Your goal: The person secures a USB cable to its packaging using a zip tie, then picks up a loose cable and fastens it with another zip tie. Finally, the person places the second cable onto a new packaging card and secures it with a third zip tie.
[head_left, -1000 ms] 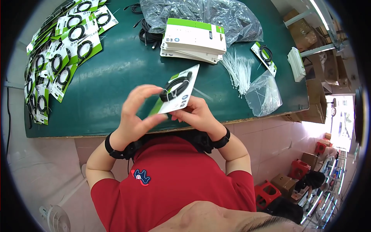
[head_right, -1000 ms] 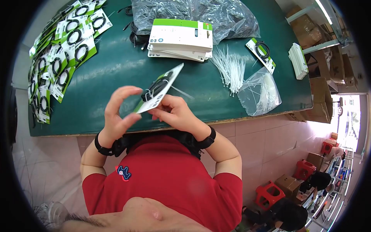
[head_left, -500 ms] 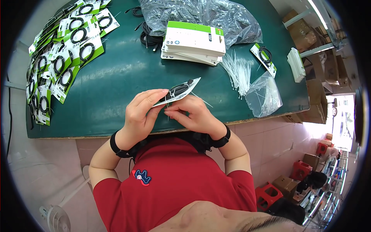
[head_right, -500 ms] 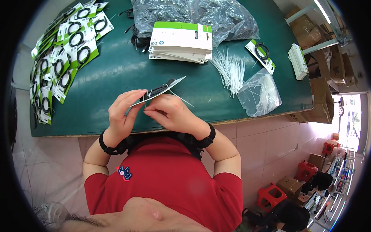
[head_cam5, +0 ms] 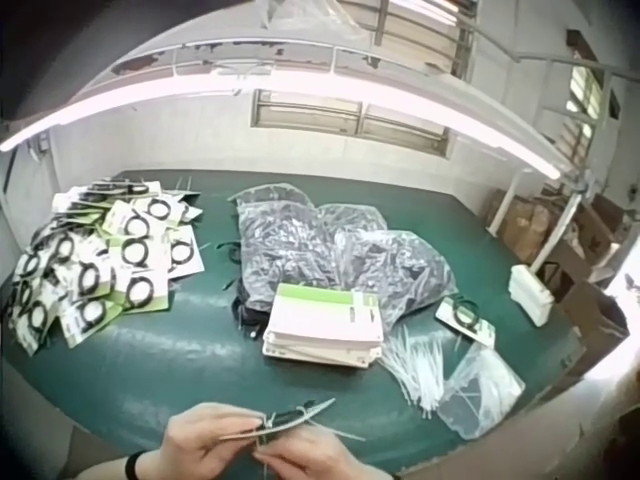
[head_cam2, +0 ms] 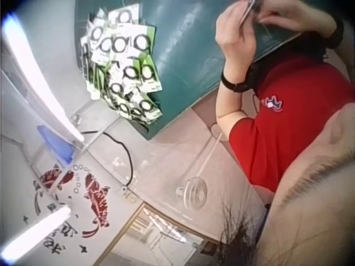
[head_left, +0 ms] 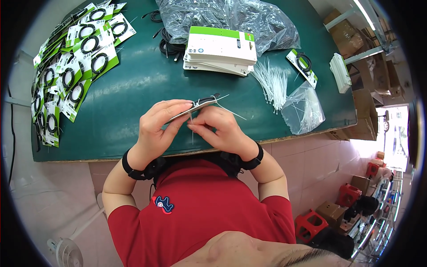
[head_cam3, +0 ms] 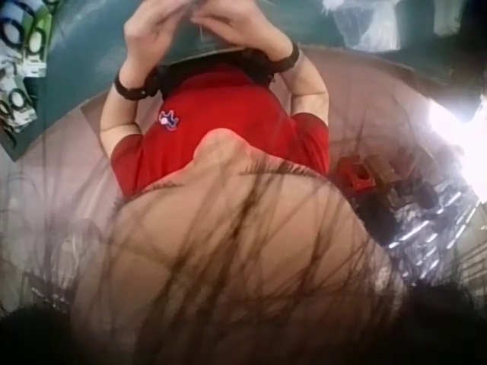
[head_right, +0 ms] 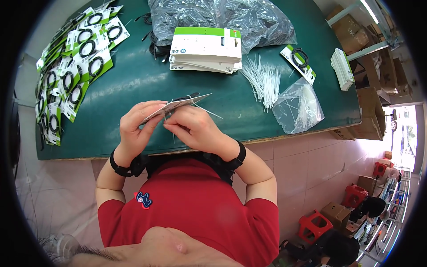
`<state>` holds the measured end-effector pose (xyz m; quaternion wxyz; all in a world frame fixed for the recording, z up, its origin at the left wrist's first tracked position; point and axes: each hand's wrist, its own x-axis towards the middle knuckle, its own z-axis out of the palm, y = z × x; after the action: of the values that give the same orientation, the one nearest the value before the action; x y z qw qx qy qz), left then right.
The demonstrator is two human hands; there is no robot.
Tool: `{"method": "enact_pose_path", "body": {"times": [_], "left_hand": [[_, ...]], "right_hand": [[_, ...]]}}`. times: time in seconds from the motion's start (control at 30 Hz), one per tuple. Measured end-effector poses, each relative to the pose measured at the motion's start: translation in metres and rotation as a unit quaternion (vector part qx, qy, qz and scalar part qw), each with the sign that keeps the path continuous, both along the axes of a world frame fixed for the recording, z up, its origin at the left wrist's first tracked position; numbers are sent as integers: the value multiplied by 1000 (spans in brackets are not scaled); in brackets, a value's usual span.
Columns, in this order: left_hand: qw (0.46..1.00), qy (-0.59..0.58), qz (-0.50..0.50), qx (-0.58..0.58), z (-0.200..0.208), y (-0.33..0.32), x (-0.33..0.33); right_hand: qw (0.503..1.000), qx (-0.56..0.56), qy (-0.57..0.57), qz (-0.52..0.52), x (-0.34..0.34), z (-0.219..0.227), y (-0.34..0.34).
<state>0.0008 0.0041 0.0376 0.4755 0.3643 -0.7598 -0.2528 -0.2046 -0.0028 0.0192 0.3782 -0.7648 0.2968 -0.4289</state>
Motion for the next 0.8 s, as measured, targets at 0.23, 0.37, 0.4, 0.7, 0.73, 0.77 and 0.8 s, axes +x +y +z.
{"method": "enact_pose_path", "body": {"times": [0.23,0.37,0.4,0.7,0.73,0.77,0.8], "left_hand": [[997,-47,10,-55,-3,4,-4],[983,-92,57,-151,0,4,2],[983,-93,56,-151,2,4,5],[932,-247,-30,-263,-24,20,21],[935,-247,-43,-251,-26,20,21],[937,-247,-56,-239,-27,20,22],[937,-248,-55,-238,-29,20,24]], "right_hand": [[982,-187,13,35,-6,-4,-11],[993,-109,19,37,-7,-6,-10],[993,-109,19,37,-10,-9,-9],[782,569,-235,93,-24,-24,-17],[814,542,-199,64,-20,-27,-15],[843,512,-163,36,-17,-28,-14],[842,513,-163,37,-17,-28,-15]]}}
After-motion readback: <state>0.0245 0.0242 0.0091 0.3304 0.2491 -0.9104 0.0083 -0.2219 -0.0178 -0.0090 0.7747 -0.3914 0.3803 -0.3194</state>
